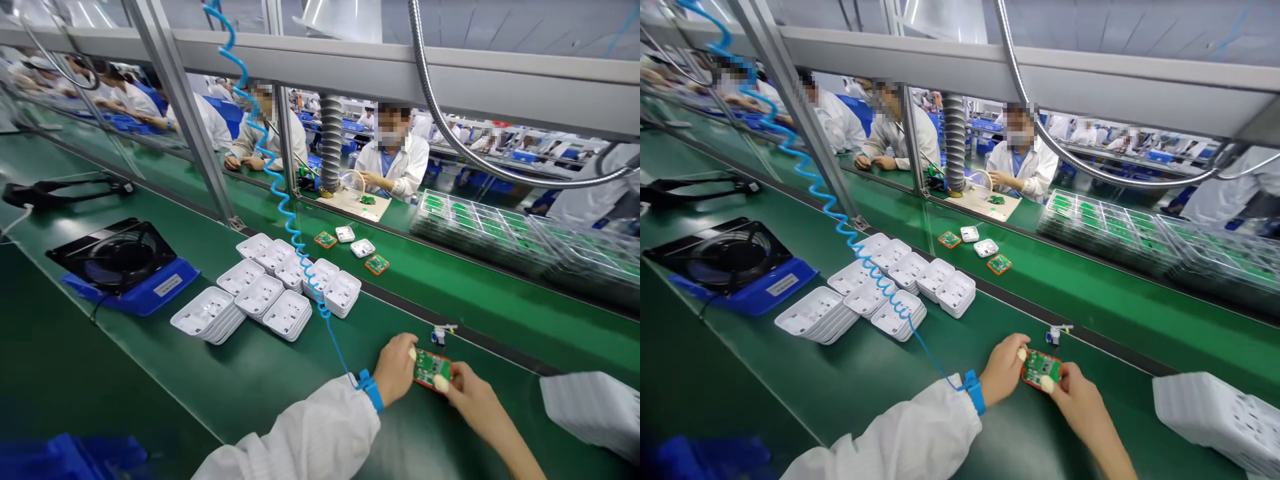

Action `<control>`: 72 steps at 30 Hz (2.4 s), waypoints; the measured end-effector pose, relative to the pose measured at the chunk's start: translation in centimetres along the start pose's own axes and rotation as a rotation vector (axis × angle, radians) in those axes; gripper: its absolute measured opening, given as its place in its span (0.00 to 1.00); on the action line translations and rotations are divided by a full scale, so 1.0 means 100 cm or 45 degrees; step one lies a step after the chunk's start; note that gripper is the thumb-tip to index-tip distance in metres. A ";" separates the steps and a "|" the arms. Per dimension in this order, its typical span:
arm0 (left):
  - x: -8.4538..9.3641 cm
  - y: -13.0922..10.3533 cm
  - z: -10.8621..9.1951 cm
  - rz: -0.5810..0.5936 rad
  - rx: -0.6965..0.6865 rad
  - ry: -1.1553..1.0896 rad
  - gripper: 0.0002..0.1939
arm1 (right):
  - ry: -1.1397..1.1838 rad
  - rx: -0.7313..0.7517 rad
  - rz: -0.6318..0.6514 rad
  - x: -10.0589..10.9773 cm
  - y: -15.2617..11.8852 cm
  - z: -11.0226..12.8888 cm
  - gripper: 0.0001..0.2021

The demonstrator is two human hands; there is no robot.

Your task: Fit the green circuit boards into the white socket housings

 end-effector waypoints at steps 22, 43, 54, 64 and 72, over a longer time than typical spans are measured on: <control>-0.030 0.037 -0.034 0.204 0.079 0.791 0.08 | 0.155 0.060 -0.095 0.017 -0.004 0.004 0.10; 0.001 -0.007 -0.024 0.209 0.184 -0.320 0.05 | 0.064 0.561 -0.019 0.002 -0.030 0.059 0.09; 0.004 -0.009 -0.029 0.193 0.161 -0.140 0.06 | 0.020 0.610 0.035 0.001 -0.032 0.065 0.12; 0.006 -0.008 -0.030 0.191 0.118 -0.020 0.06 | 0.002 0.560 0.039 0.003 -0.030 0.061 0.09; 0.005 -0.009 -0.036 0.208 0.022 0.115 0.07 | 0.005 0.599 0.052 0.004 -0.031 0.063 0.09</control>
Point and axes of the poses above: each hand's wrist, its own y-axis towards the middle knuckle, its own x-axis out of the back of the hand, z = x × y, the point moved 6 cm from there along y, towards the middle knuckle, and after that the axes turned 4 degrees about z, right-handed, at the moved point
